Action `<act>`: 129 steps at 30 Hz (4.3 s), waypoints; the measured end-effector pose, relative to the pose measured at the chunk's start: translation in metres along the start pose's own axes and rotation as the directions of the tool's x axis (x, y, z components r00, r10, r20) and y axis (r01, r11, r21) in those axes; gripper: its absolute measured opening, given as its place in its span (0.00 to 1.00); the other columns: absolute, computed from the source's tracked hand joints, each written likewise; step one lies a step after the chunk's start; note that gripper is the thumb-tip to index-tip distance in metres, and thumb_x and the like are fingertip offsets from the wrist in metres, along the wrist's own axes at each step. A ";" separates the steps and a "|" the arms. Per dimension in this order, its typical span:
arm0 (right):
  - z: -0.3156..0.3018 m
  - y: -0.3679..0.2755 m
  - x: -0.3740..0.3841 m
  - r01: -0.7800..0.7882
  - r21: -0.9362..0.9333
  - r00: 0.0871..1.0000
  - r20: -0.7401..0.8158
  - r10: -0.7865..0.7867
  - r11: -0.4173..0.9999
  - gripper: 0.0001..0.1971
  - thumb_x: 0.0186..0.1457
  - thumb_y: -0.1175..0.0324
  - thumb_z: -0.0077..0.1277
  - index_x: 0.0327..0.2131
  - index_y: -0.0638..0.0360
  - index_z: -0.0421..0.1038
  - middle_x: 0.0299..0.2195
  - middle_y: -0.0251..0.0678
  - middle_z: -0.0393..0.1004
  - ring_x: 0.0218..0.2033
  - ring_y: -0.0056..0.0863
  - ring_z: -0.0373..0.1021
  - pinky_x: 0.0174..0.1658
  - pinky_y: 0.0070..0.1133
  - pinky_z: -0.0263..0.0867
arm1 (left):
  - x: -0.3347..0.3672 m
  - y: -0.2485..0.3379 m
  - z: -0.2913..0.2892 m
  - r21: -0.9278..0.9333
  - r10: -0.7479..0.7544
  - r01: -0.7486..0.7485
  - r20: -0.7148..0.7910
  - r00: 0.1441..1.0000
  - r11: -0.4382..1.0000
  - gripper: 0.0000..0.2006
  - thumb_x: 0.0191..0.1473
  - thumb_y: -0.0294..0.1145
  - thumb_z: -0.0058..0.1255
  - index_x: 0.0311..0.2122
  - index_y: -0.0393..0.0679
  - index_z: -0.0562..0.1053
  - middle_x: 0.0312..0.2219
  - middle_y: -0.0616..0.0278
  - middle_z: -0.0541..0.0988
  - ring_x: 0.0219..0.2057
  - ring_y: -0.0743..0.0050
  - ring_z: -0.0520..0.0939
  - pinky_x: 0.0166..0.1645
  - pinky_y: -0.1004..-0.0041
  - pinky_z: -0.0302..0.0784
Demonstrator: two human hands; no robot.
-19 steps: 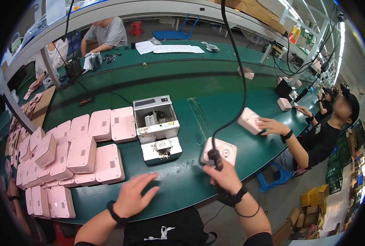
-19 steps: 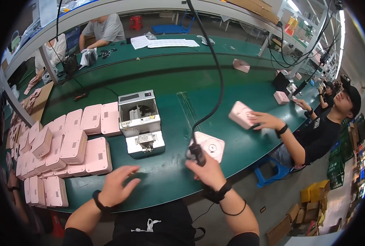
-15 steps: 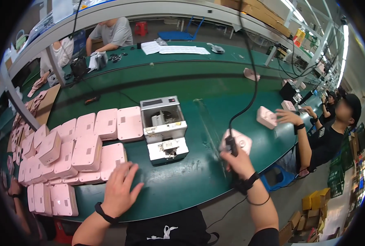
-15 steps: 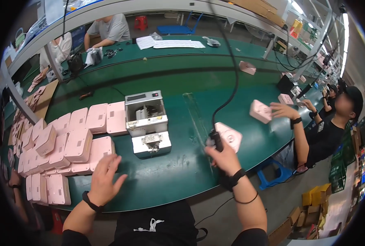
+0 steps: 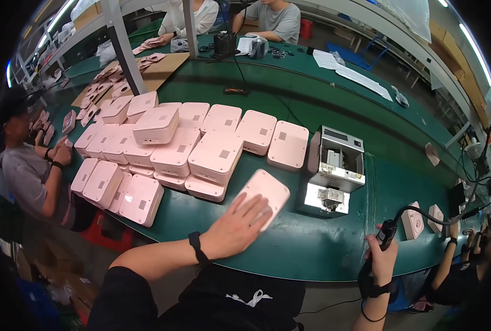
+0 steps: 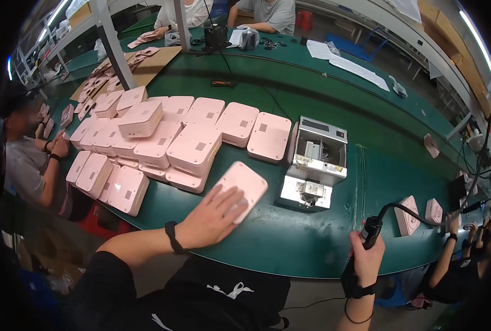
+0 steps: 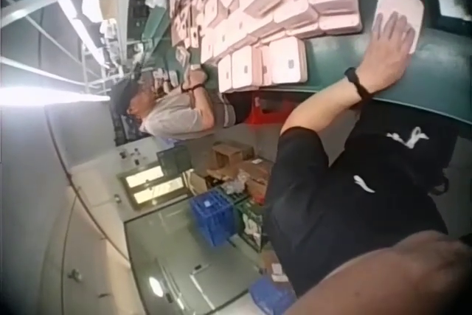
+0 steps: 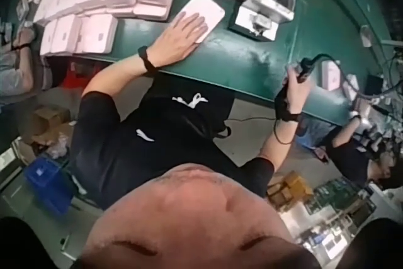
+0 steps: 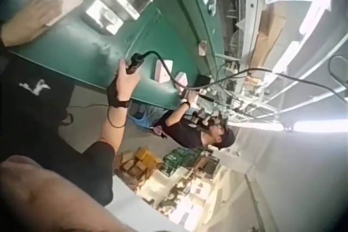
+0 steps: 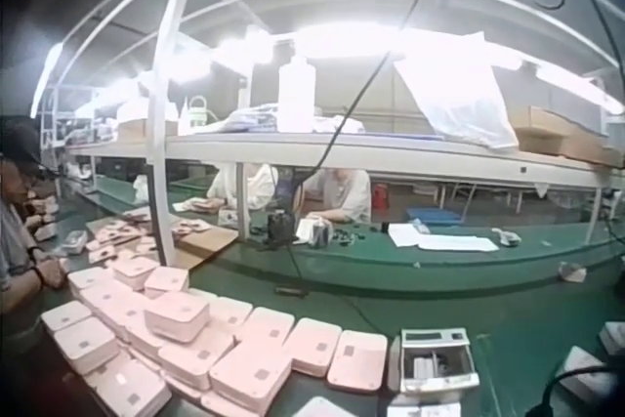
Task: The person picks up a pink device, places it on the table, and drives screws into the back using a power screwdriver. They then set the device aside and repeat the process with another pink device from the stack.
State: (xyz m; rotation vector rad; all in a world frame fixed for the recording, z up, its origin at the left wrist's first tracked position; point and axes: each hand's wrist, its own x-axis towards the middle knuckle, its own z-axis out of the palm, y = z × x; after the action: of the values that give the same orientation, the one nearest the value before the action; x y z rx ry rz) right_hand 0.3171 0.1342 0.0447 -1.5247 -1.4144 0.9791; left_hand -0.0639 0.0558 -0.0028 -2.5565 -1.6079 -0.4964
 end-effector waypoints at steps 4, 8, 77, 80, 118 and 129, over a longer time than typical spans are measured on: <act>0.005 -0.026 -0.012 0.056 0.004 0.993 0.104 -0.056 0.998 0.12 0.56 0.69 0.57 0.39 0.61 0.65 0.23 0.31 0.66 0.16 0.19 0.63 0.19 0.18 0.61 | -0.001 0.004 -0.001 -0.181 0.320 -0.300 0.091 0.943 0.937 0.28 0.51 0.39 0.58 0.56 0.40 0.68 0.56 0.49 0.68 0.62 0.48 0.64 0.67 0.47 0.55; 0.043 -0.069 -0.002 0.313 0.654 0.933 -0.075 -0.353 0.689 0.08 0.58 0.73 0.51 0.38 0.59 0.62 0.20 0.33 0.65 0.17 0.21 0.61 0.22 0.19 0.62 | 0.017 0.003 -0.005 -0.371 0.342 -0.306 0.034 0.939 0.877 0.29 0.47 0.38 0.61 0.56 0.45 0.70 0.56 0.49 0.67 0.61 0.46 0.64 0.67 0.47 0.56; 0.118 -0.109 0.013 0.348 0.619 0.898 -0.006 -0.439 0.704 0.12 0.64 0.56 0.42 0.38 0.54 0.61 0.19 0.32 0.63 0.15 0.23 0.60 0.24 0.26 0.62 | 0.035 0.013 0.031 -0.710 0.062 0.023 0.093 0.994 0.703 0.41 0.37 0.35 0.70 0.61 0.57 0.66 0.55 0.51 0.62 0.56 0.45 0.70 0.58 0.57 0.73; 0.123 -0.100 0.016 0.337 0.623 0.900 0.007 -0.436 0.705 0.12 0.63 0.56 0.42 0.38 0.54 0.61 0.19 0.32 0.64 0.15 0.23 0.60 0.24 0.25 0.62 | 0.036 0.013 0.033 -0.712 0.058 0.029 0.099 0.993 0.702 0.42 0.35 0.37 0.71 0.61 0.56 0.66 0.55 0.50 0.63 0.56 0.44 0.69 0.58 0.57 0.72; 0.128 -0.099 0.019 0.310 0.584 0.880 0.122 -0.459 0.750 0.11 0.62 0.59 0.44 0.38 0.56 0.61 0.19 0.34 0.64 0.15 0.24 0.59 0.23 0.26 0.62 | 0.041 0.026 0.033 -0.681 0.031 0.031 0.079 0.996 0.732 0.42 0.35 0.34 0.70 0.61 0.57 0.67 0.53 0.50 0.63 0.55 0.45 0.70 0.57 0.58 0.73; 0.108 -0.112 0.056 0.429 0.539 0.889 -0.111 -0.444 0.725 0.10 0.64 0.59 0.42 0.37 0.56 0.62 0.19 0.32 0.63 0.16 0.24 0.60 0.25 0.25 0.61 | 0.073 0.047 0.057 -0.728 0.071 -0.023 0.036 0.997 0.685 0.41 0.36 0.35 0.68 0.61 0.54 0.67 0.52 0.49 0.64 0.56 0.46 0.69 0.56 0.59 0.74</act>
State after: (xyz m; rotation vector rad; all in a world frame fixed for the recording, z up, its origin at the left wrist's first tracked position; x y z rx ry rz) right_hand 0.1799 0.2000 0.1088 -0.7029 -1.2725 0.9896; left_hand 0.0199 0.1116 -0.0289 -3.1611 -1.5688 -1.3045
